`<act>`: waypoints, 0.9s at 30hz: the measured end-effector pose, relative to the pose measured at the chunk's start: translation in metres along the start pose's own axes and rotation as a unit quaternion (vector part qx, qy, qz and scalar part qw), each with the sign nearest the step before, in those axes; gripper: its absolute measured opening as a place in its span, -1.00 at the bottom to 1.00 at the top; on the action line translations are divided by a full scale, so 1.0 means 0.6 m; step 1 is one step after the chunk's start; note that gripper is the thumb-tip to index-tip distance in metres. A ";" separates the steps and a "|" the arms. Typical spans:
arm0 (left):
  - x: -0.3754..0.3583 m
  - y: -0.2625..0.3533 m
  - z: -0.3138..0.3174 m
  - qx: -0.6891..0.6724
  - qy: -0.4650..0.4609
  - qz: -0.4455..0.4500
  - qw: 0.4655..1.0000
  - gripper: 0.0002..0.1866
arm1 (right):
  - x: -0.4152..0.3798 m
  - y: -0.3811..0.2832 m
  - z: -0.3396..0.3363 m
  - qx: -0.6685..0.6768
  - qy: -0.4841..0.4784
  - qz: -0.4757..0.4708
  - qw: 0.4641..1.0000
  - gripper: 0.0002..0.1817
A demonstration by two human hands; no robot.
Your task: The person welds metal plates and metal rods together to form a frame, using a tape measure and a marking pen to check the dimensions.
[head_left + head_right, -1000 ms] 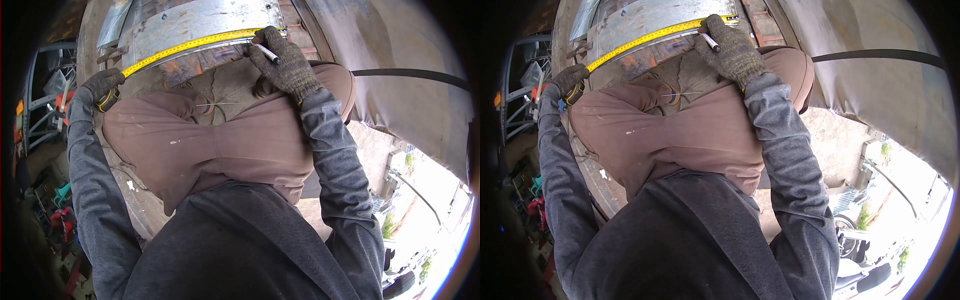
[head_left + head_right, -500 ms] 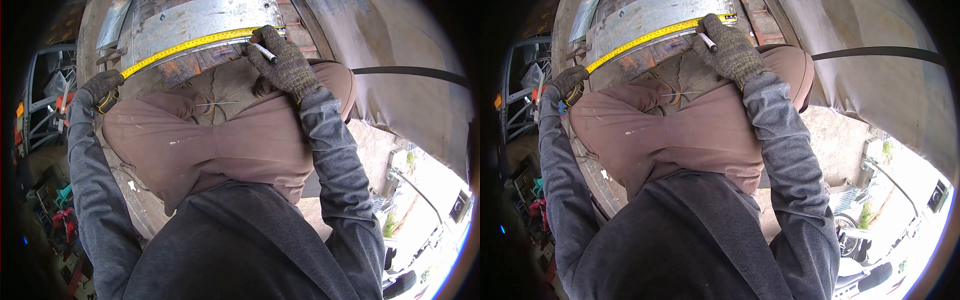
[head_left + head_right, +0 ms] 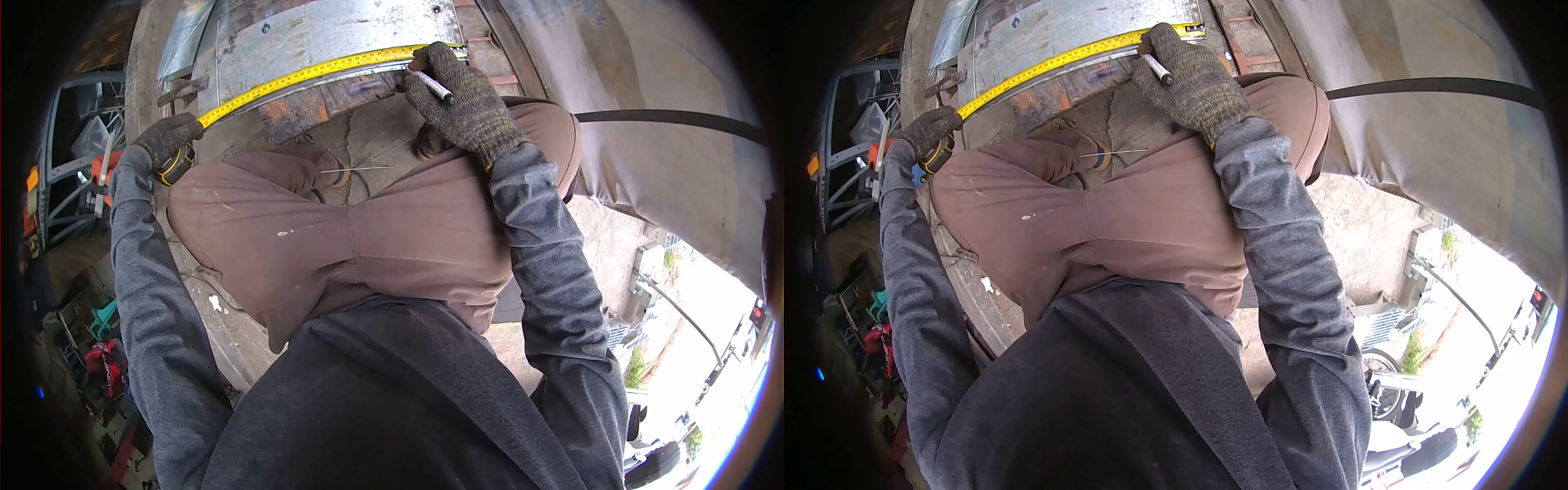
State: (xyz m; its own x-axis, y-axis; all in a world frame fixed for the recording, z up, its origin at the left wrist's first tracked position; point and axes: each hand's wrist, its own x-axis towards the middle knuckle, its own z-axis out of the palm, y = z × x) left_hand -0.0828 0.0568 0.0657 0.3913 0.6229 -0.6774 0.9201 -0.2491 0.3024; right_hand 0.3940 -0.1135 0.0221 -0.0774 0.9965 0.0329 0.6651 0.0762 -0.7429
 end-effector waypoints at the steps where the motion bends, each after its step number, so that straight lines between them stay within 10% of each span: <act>1: 0.000 0.000 0.000 0.004 0.001 0.001 1.000 -0.60 | 0.000 0.001 0.001 -0.001 0.002 -0.005 1.000 -0.64; 27: -0.002 0.001 0.001 -0.004 0.004 0.024 1.000 -0.62 | 0.000 -0.001 -0.002 -0.012 -0.007 0.010 1.000 -0.63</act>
State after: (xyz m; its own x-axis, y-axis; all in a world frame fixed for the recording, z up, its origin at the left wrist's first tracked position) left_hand -0.0827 0.0553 0.0660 0.4349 0.6162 -0.6566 0.9000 -0.2736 0.3393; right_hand 0.3944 -0.1137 0.0233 -0.0737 0.9972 0.0089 0.6841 0.0570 -0.7272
